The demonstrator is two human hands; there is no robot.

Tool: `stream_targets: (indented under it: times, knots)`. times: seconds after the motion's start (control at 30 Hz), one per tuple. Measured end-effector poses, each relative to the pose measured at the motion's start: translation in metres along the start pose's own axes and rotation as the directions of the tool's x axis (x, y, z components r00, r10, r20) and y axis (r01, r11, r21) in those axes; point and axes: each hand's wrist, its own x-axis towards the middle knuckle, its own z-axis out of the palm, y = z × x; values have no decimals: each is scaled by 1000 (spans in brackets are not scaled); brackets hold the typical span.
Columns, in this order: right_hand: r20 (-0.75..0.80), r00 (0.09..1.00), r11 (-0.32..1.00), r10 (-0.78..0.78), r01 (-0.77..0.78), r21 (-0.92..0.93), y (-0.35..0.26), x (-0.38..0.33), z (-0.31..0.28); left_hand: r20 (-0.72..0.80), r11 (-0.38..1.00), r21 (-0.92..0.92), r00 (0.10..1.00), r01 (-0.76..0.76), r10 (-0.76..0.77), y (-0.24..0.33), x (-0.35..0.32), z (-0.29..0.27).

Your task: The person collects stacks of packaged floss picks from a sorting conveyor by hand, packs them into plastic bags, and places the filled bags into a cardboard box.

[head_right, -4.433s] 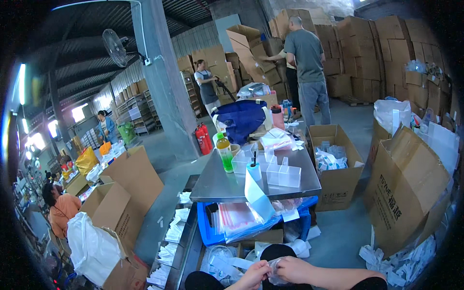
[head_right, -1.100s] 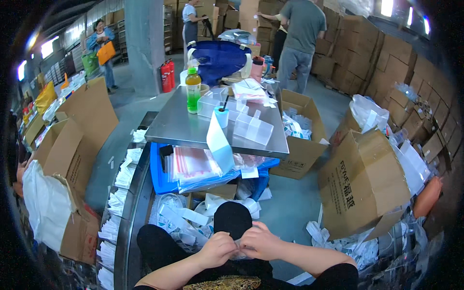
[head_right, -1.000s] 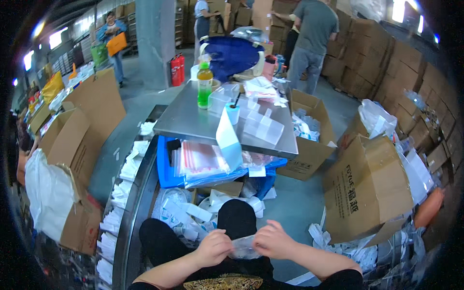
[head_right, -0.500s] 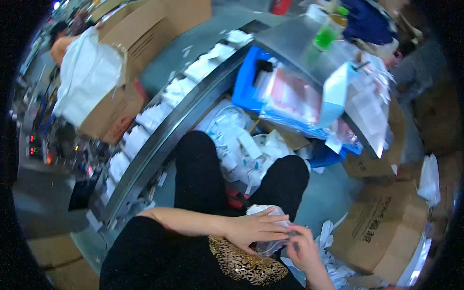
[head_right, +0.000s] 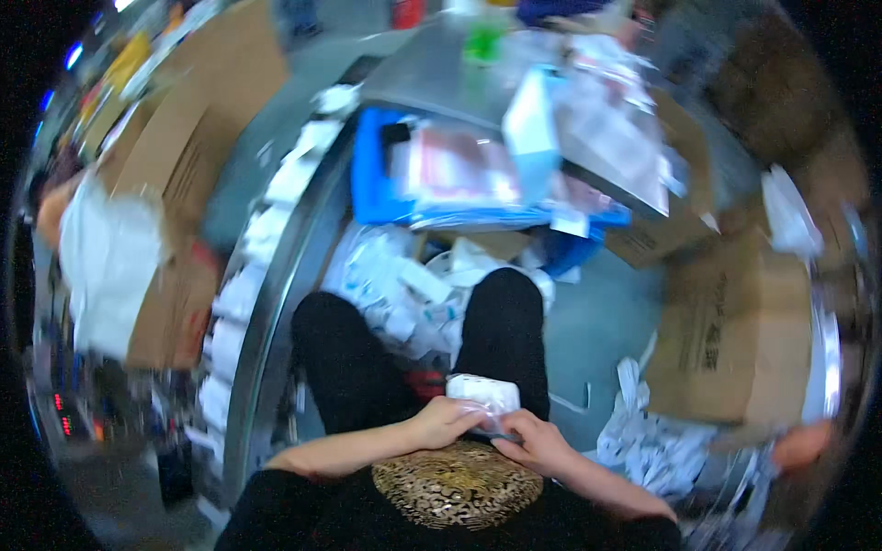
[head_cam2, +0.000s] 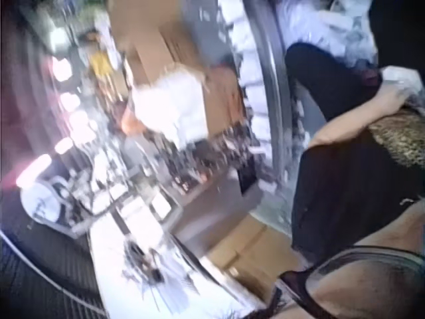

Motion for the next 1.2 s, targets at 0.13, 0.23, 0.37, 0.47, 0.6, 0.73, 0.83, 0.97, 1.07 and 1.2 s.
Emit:
stream_targets:
  times: [0.13, 0.23, 0.37, 0.47, 0.6, 0.73, 0.83, 0.97, 1.07, 1.2]
  knots:
    - [-126, 990, 977, -65, 89, 195, 9, 11, -7, -107, 977, -180, 985, 114, -134, 3, 5, -13]
    - [-206, 976, 980, -75, 111, 165, 5, 5, -18, -227, 958, -259, 956, 123, -184, 3, 3, -14]
    - [-195, 979, 992, -65, 84, 92, 12, -9, -29, -349, 891, -441, 894, 108, -281, 14, 3, -19]
    - [-145, 989, 996, -35, 46, 70, 10, -16, -38, -506, 798, -602, 760, 27, -407, 10, 3, -20]
    - [-259, 966, 999, -13, 4, -34, 53, -5, -58, -658, 585, -724, 619, -366, -428, 4, -9, -93]
    - [-244, 919, 938, -309, 337, 79, -5, 91, -64, -610, 515, -788, 537, -337, -583, 9, 35, -105]
    - [-162, 957, 952, -241, 266, 154, -26, 157, -53, -692, 398, -722, 582, -567, -428, 37, 27, -133]
    - [29, 938, 558, -346, 181, 810, -76, 213, -8, -751, 658, -617, 573, -432, -328, 31, -34, -131]
    - [310, 814, 706, -491, 164, 689, -86, 219, 47, -842, 706, -538, 332, -461, -425, 35, -82, -89]
    - [598, 554, 772, -579, 136, 621, -88, 226, 83, -902, 892, -404, -251, 203, -351, 76, -207, -10]
